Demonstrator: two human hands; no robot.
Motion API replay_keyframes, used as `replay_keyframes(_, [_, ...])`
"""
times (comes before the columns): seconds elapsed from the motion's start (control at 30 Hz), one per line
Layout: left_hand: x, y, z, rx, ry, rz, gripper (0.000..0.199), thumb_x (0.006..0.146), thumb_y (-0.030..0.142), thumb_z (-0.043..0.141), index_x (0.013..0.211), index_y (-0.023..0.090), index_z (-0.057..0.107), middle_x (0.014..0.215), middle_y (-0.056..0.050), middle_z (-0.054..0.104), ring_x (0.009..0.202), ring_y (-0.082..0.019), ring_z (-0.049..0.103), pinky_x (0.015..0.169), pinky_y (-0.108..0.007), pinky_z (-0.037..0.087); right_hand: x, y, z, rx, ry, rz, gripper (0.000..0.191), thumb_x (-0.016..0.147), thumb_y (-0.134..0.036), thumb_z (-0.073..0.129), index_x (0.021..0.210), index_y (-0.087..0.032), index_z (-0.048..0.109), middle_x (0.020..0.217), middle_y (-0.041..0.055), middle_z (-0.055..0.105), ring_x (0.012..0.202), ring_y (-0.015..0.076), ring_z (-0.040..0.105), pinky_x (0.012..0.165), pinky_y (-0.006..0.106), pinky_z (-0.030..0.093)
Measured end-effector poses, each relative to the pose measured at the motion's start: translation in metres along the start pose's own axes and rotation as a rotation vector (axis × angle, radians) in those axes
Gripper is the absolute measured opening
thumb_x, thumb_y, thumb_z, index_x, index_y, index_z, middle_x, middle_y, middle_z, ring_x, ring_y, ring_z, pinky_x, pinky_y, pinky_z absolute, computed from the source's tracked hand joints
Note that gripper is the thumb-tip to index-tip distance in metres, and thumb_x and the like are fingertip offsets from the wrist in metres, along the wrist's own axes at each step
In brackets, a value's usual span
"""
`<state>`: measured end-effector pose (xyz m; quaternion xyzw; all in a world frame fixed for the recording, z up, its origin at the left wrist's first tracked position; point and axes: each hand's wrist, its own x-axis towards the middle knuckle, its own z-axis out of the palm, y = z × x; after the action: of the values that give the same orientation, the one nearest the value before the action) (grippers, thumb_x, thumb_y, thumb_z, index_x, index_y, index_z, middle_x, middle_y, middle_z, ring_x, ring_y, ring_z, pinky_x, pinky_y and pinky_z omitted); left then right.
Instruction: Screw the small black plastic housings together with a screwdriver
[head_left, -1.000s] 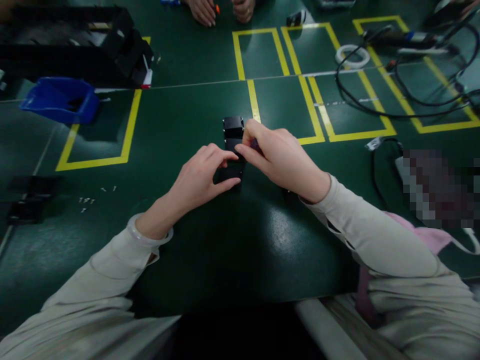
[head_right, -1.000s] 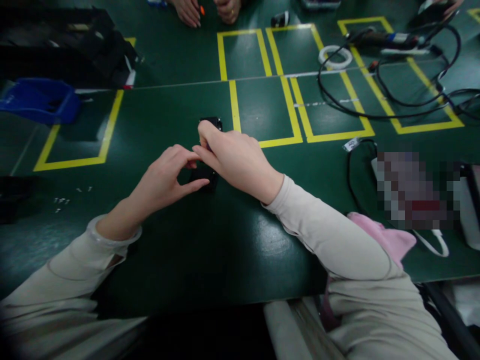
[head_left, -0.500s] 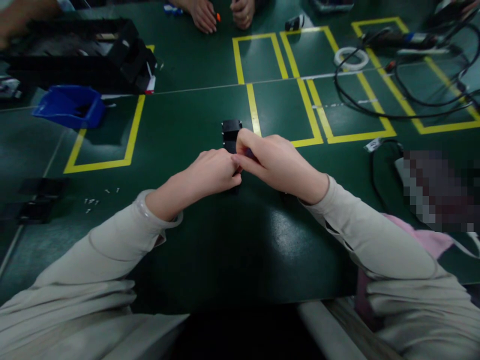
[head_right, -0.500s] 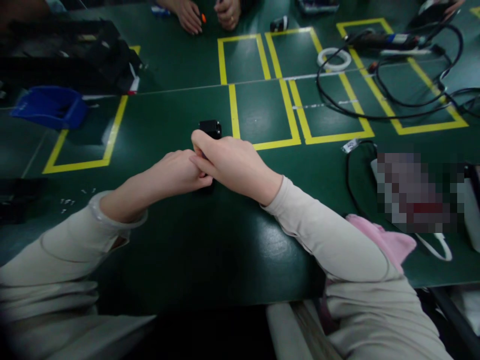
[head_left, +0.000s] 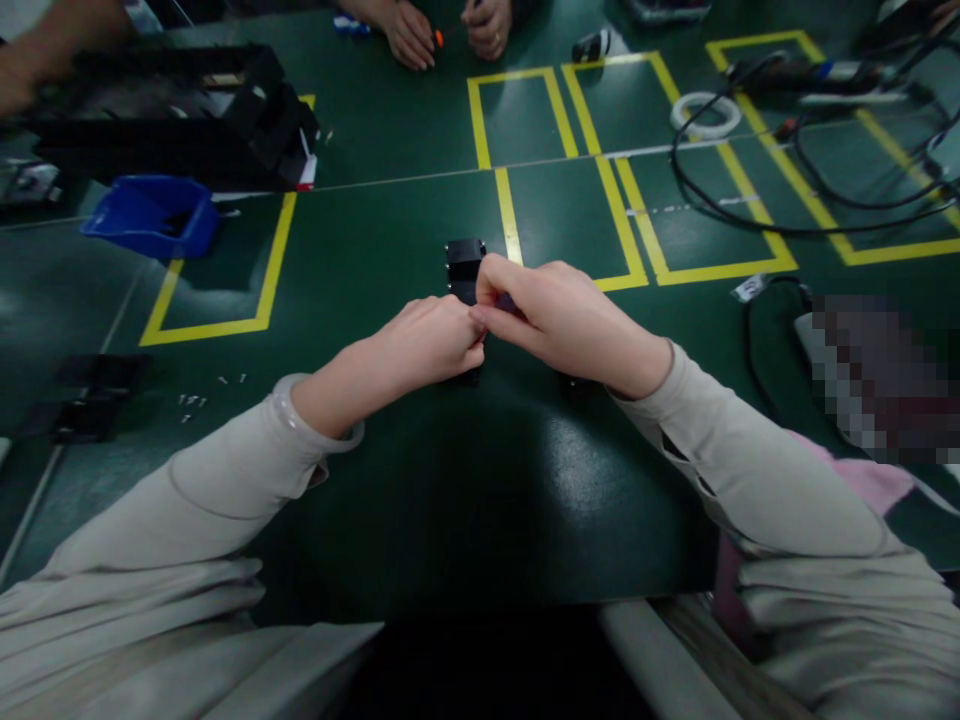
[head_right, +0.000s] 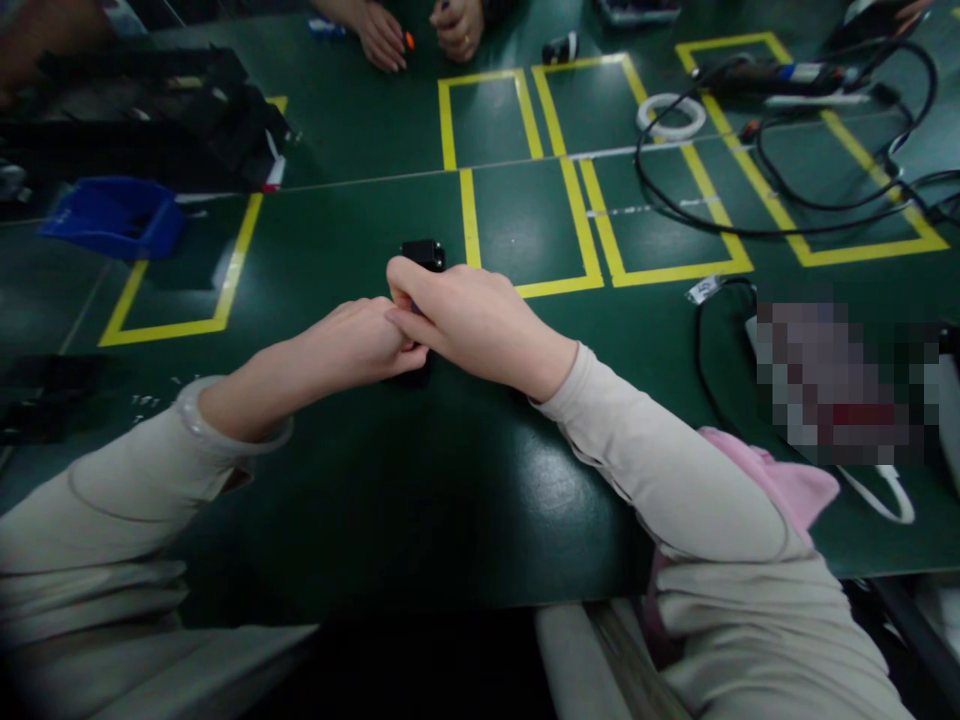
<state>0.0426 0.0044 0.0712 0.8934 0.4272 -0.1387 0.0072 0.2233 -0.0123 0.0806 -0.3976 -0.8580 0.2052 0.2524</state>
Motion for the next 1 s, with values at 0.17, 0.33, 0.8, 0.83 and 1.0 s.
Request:
replay_keyframes(0.17, [-0.007,-0.004,0.002,-0.031,0.000,0.046,0.026,0.099,0.030,0.046,0.100,0.015,0.067,0.084,-0.010,0.070,0.075,-0.026,0.070,0.066,-0.033,0.051,0.000,0.002,-0.002,0.019,0.032,-0.008,0.014,0.096,-0.035,0.056,0.092,-0.022,0.053,0.070,-0.0013,0.050,0.060,0.0110,0.040,0.064,0.027,0.031])
replay_keyframes(0.33, [-0.019,-0.007,0.001,-0.170,0.047,0.053,0.019,0.100,0.027,0.046,0.103,0.015,0.060,0.082,-0.009,0.069,0.068,-0.022,0.066,0.061,-0.031,0.045,-0.002,0.000,-0.011,0.090,0.133,-0.043,0.018,0.097,-0.035,0.055,0.087,-0.021,0.053,0.073,-0.0009,0.055,0.062,0.0104,0.046,0.064,0.027,0.035])
replay_keyframes(0.8, [-0.142,-0.133,0.050,-0.146,-0.095,-0.549,0.023,0.099,0.040,0.045,0.104,0.020,0.055,0.087,-0.006,0.066,0.073,-0.021,0.062,0.058,-0.025,0.035,-0.004,-0.004,-0.021,0.543,0.334,0.044,0.022,0.097,-0.043,0.060,0.096,-0.021,0.066,0.072,-0.0040,0.060,0.055,0.0059,0.056,0.052,0.022,0.044])
replay_keyframes(0.83, [-0.149,-0.138,0.053,-0.129,-0.118,-0.549,0.025,0.101,0.042,0.042,0.105,0.021,0.054,0.088,-0.006,0.066,0.074,-0.021,0.061,0.057,-0.024,0.034,-0.003,-0.004,-0.020,0.573,0.345,0.034,0.022,0.099,-0.042,0.058,0.098,-0.021,0.066,0.069,-0.0044,0.059,0.054,0.0060,0.056,0.051,0.022,0.043])
replay_keyframes(1.0, [-0.171,-0.146,0.061,-0.148,-0.145,-0.581,0.024,0.101,0.043,0.037,0.101,0.022,0.051,0.093,-0.006,0.061,0.078,-0.024,0.059,0.063,-0.027,0.037,0.000,-0.004,-0.015,0.675,0.307,-0.040,0.023,0.103,-0.040,0.050,0.103,-0.019,0.059,0.063,-0.0046,0.063,0.048,0.0078,0.057,0.045,0.024,0.042])
